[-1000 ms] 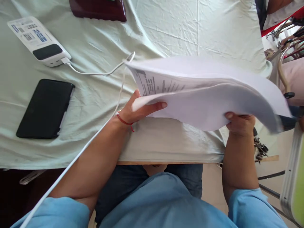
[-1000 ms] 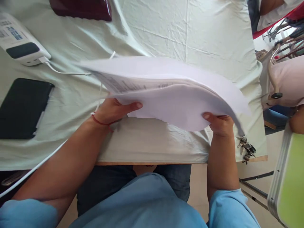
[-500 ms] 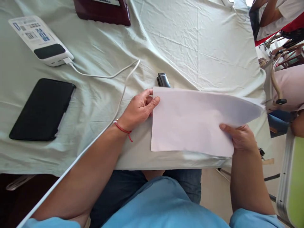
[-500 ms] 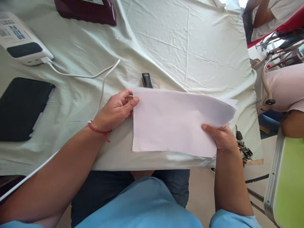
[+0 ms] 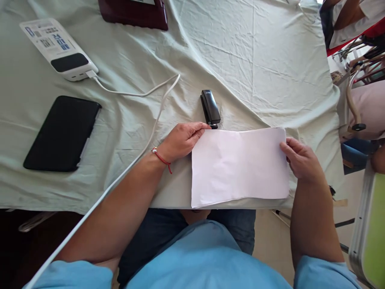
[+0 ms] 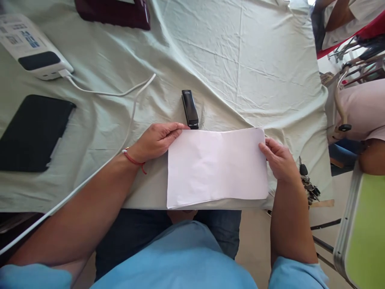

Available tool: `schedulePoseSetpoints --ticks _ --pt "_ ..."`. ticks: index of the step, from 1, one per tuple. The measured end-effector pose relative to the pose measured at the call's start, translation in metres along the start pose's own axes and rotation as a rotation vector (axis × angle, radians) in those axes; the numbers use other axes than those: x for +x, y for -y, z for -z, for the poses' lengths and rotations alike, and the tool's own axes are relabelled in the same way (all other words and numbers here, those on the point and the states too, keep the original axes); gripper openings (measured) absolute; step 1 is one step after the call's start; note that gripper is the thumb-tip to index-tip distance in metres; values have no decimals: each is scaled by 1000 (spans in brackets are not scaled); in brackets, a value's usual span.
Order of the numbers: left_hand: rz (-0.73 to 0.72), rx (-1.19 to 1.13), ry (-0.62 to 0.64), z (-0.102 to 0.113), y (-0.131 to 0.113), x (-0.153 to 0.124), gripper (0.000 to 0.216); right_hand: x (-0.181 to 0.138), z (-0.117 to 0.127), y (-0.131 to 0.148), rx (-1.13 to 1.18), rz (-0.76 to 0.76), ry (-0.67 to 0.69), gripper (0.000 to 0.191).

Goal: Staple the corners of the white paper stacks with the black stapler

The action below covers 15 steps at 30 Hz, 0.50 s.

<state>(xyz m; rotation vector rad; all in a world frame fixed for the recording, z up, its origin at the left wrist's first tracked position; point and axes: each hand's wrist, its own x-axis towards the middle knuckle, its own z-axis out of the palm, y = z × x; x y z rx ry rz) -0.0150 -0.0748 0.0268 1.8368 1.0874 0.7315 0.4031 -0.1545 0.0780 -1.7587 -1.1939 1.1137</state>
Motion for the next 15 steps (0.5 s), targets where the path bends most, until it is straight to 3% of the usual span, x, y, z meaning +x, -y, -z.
schedulePoseSetpoints --ticks 5,10,15 --pt "-9 12 -36 -3 3 -1 49 33 -14 0 -53 24 25 60" --pt "0 122 -118 -6 0 0 43 48 -32 -10 -121 164 -164 62" --pt "8 102 -91 -3 -4 0 36 52 -32 -25 -252 282 -261 62"
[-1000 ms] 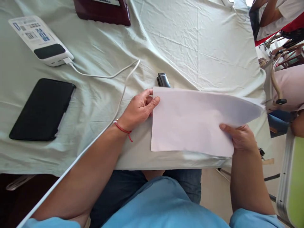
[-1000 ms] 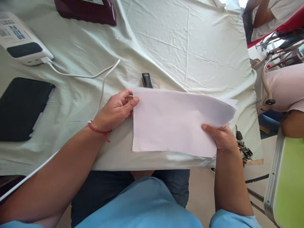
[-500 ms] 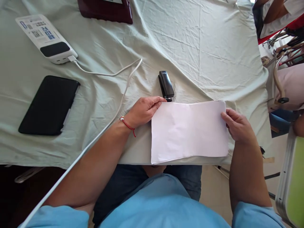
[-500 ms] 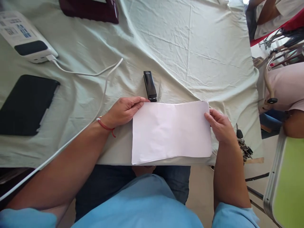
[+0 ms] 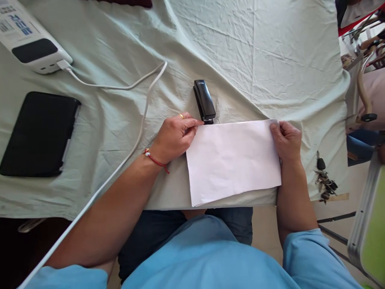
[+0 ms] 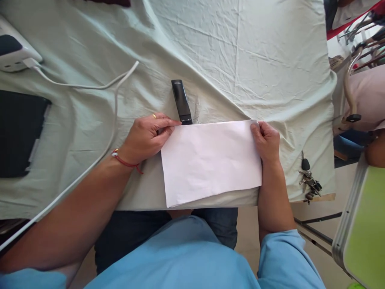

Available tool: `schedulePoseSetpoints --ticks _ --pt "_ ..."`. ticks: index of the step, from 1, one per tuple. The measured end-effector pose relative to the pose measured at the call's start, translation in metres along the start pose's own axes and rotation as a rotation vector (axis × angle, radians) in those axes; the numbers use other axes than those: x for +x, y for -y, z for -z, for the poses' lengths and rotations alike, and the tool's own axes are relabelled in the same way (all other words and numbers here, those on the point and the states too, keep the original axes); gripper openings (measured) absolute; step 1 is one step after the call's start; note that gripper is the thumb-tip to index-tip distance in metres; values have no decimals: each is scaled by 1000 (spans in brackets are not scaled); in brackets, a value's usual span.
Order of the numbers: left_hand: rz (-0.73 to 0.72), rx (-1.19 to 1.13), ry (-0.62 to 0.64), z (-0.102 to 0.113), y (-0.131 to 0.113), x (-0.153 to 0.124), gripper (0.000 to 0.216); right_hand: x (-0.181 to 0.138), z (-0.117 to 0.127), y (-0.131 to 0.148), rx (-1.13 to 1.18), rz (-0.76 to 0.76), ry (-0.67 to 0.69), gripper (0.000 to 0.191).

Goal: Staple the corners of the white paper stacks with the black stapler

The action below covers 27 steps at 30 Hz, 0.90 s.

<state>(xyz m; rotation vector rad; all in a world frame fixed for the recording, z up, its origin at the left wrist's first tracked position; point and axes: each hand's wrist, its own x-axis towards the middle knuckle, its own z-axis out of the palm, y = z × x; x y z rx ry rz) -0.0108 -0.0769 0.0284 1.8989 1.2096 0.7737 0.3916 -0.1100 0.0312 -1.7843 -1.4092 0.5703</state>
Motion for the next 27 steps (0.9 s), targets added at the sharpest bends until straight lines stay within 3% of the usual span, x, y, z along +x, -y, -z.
schedulePoseSetpoints --ticks 7,14,20,27 --pt "128 26 -90 2 1 0 32 5 3 -20 -1 44 -179 78" --pt "217 -135 -99 2 0 2 29 5 -2 -22 12 66 -202 74" --pt "181 -146 -154 -2 2 2 29 6 -1 -27 40 52 -169 67" --pt "106 62 -211 -10 7 -2 31 7 1 -27 40 53 -160 65"
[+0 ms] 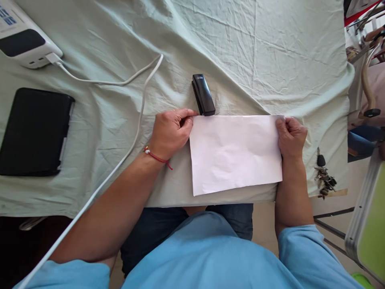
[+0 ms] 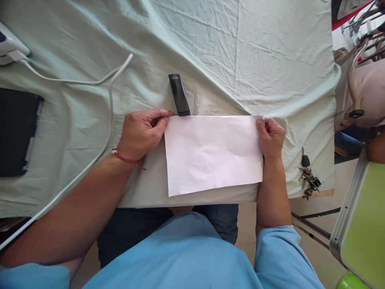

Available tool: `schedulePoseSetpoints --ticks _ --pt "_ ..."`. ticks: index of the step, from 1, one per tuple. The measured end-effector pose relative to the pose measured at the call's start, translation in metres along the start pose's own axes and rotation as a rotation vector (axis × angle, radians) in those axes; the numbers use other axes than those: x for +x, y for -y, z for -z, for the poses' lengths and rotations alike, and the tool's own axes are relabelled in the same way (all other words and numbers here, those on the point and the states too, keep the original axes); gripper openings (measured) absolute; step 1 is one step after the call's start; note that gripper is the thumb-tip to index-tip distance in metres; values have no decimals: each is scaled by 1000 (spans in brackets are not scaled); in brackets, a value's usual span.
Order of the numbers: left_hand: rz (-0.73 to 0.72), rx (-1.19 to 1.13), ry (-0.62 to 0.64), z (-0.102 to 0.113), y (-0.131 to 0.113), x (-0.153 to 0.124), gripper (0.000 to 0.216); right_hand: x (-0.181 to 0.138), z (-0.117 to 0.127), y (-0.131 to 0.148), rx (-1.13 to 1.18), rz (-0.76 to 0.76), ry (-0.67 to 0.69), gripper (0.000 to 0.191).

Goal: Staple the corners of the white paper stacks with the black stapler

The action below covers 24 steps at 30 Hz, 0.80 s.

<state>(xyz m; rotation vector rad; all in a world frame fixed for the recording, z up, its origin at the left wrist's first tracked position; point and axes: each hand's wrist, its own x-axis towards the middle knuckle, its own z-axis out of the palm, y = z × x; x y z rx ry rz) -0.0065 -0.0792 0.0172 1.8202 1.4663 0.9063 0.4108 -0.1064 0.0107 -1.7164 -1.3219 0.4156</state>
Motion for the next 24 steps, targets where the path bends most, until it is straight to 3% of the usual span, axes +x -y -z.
schedulePoseSetpoints --ticks 3,6,9,14,20,24 --pt "-100 116 -114 -7 7 -2 41 0 1 1 23 -23 21 63" --pt "-346 241 -227 -14 15 -3 63 0 1 3 28 -30 34 60" --pt "-566 302 -214 -21 18 -3 67 -1 1 5 10 -30 39 59" --pt "-520 182 22 -18 21 0 62 -1 1 9 -10 -50 67 60" --pt "-644 1 -46 -10 28 8 66 -2 0 13 -20 -64 85 61" --pt "-530 -9 -23 -9 21 6 60 -2 0 13 13 -78 73 61"
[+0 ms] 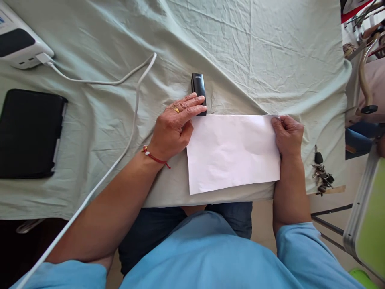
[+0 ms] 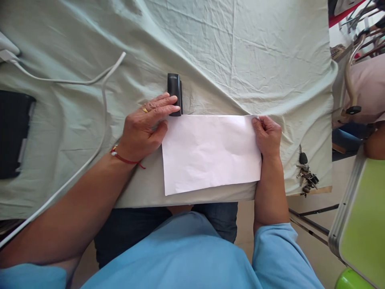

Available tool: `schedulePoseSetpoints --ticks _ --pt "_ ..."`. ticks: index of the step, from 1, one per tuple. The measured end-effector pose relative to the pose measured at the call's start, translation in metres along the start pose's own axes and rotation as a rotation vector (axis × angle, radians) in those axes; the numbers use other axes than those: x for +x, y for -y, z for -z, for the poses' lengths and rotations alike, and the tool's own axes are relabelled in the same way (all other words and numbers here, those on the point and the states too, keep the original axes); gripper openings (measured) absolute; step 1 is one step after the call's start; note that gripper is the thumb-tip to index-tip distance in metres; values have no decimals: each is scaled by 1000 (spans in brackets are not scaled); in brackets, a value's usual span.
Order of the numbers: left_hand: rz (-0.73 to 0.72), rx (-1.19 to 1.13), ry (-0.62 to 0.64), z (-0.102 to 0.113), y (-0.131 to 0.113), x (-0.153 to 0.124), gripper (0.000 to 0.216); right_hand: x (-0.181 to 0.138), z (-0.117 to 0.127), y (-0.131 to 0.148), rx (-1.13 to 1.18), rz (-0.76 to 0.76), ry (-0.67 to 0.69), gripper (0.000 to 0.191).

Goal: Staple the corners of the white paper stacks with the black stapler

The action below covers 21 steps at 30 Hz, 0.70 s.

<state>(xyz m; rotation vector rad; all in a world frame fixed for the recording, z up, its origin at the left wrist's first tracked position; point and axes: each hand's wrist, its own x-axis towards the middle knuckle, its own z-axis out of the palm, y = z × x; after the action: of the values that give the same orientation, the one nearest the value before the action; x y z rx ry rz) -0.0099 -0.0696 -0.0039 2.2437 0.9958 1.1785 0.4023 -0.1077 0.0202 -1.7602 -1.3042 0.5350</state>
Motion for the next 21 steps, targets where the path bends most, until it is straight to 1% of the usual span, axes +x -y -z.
schedulePoseSetpoints --ticks 3,8,11,15,17,19,21 --pt "91 -8 31 3 -7 2 55 2 1 -2 31 1 -10 62" --pt "136 60 41 5 -13 3 57 4 3 -3 35 5 6 61" --pt "210 103 60 2 -19 3 53 4 2 -2 37 3 2 62" --pt "241 119 48 -3 -22 2 52 5 2 -3 50 0 -14 65" --pt "229 58 53 -2 -18 2 54 5 3 -4 61 6 -12 66" --pt "202 -51 57 1 -15 2 56 5 4 -4 73 12 -13 66" --pt "222 -132 55 6 -14 2 54 3 5 -3 98 9 -12 65"
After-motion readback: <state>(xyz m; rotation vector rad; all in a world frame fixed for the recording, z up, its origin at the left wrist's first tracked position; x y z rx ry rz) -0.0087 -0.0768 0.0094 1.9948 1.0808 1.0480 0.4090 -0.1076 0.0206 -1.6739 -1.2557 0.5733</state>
